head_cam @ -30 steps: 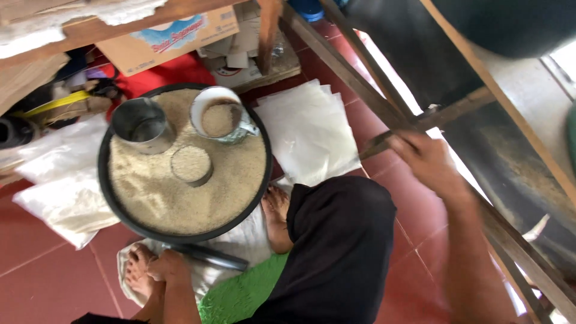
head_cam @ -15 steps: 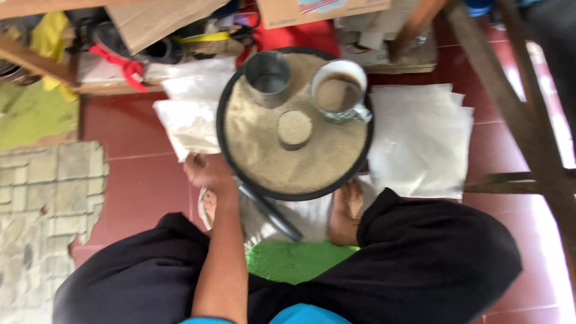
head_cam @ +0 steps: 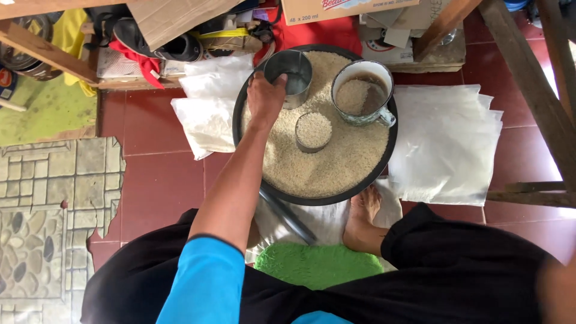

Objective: Scooping grain from a large basin into plastic bags and measuring cups, then leveling the grain for portioning.

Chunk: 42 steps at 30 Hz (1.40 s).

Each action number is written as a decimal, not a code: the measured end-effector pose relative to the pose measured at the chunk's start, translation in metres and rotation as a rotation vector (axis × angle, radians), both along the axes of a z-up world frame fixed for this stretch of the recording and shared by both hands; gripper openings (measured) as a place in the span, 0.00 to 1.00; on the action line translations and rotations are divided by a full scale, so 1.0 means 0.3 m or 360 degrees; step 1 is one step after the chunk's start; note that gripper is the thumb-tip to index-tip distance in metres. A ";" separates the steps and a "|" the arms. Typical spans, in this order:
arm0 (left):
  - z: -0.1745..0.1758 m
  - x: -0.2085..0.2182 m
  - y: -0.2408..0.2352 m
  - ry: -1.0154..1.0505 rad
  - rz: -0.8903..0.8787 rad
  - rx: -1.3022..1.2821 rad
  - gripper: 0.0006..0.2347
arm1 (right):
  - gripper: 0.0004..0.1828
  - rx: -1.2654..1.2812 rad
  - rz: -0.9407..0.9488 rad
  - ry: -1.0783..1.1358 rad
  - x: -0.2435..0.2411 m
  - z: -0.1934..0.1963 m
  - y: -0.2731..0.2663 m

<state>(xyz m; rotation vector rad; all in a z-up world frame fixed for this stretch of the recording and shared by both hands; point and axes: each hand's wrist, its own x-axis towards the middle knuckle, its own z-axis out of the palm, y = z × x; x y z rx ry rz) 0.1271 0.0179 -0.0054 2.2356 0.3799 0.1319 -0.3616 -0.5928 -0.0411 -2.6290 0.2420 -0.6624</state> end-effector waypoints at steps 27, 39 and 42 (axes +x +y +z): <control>-0.064 0.007 0.043 0.0379 -0.0153 -0.0082 0.24 | 0.55 0.0349 0.0197 0.0278 1.134 0.147 1.597; -0.028 -0.153 -0.031 0.0305 -0.0280 -0.0093 0.17 | 0.44 0.0374 0.0241 -0.0210 0.941 0.664 1.481; -0.040 -0.208 -0.039 0.0328 -0.0337 -0.0145 0.17 | 0.45 0.0346 0.0238 -0.0025 0.947 0.697 1.441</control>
